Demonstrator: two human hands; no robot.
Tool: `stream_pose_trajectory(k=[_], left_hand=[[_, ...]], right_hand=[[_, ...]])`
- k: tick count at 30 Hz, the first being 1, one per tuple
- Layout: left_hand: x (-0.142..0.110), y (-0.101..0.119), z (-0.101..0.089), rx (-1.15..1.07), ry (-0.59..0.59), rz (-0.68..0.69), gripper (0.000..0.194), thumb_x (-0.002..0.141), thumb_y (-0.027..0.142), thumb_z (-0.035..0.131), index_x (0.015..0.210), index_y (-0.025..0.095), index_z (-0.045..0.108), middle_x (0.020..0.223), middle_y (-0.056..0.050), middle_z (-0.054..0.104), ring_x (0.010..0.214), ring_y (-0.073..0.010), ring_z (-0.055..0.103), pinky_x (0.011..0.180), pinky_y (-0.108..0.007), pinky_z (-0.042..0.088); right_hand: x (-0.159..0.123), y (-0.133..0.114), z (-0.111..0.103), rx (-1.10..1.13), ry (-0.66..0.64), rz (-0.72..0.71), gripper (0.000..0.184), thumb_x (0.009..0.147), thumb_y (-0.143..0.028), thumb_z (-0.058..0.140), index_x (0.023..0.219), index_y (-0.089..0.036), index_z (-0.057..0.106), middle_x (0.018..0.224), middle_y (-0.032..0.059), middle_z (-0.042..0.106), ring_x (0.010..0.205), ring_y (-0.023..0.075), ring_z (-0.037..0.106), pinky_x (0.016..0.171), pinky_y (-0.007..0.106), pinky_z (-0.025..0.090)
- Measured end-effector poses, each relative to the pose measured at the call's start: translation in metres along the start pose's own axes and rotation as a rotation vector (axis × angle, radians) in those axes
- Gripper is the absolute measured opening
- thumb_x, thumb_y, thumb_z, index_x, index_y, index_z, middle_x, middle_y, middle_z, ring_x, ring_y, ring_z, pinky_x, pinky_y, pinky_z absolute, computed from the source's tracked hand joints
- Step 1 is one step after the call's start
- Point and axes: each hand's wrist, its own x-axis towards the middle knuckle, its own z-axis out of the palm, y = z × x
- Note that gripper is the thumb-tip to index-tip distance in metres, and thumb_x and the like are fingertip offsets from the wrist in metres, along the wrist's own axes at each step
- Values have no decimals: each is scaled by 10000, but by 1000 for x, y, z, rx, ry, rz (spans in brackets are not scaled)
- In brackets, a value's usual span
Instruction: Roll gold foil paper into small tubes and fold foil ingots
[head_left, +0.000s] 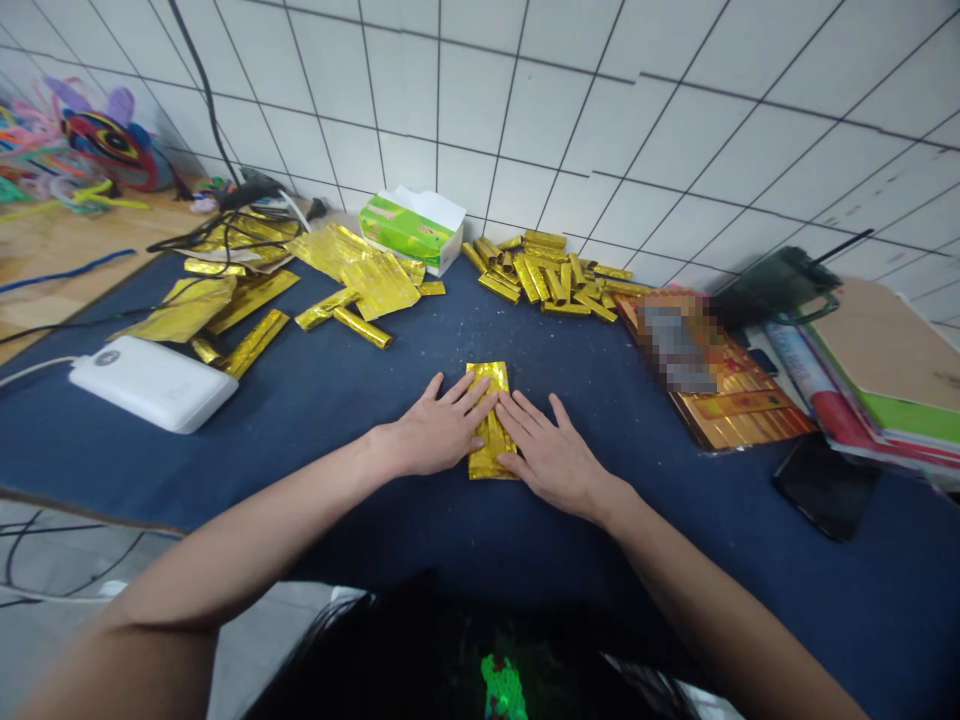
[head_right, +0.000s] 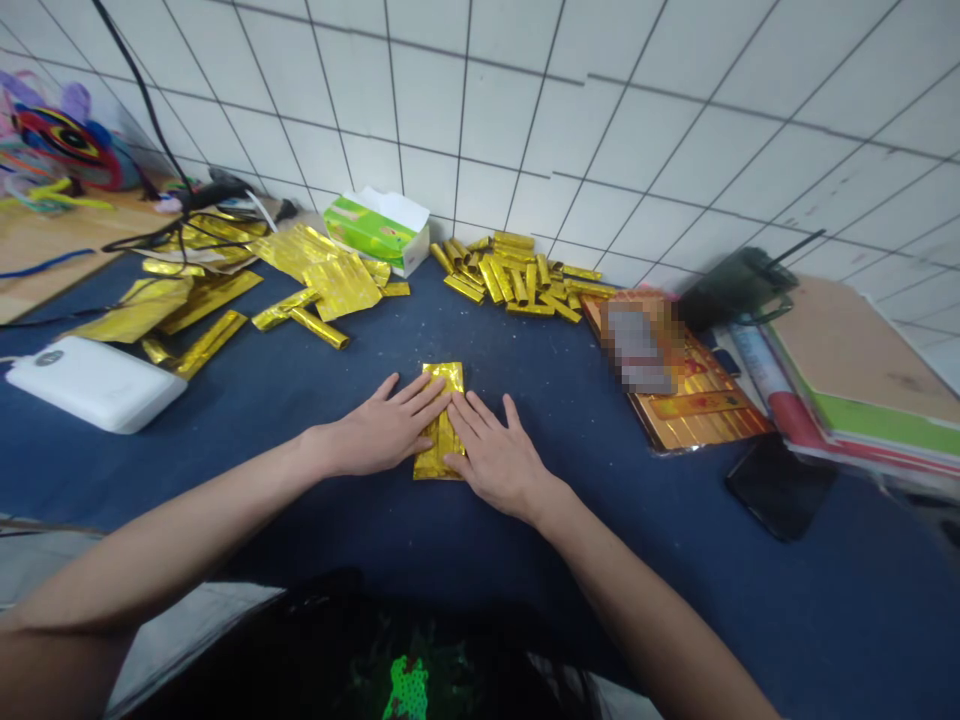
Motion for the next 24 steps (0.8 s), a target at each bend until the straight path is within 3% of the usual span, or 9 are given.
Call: stream_pose_trajectory(k=[15,24], left_hand=[[0,7,-4,-32,1,-42,638,877,423,310,1410,108,157,1484,-122,116,1366,-283,62,1054,-549,118],[1,5,-1,-71,9,-55,688,863,416,318,1413,71,89,1479,-139,131,1368,-270,60,1061,-535,108]], right_hand=[[1,-2,-2,20,-44,33,579,903,-441,241,1393,-134,247,1463,89,231,1351,252,168,1057,565,153],[0,-4,0,-6,-8,38,578,898,-400,260,1385,-89,256,1458,110,243,1351,240,173,1070,528,160]])
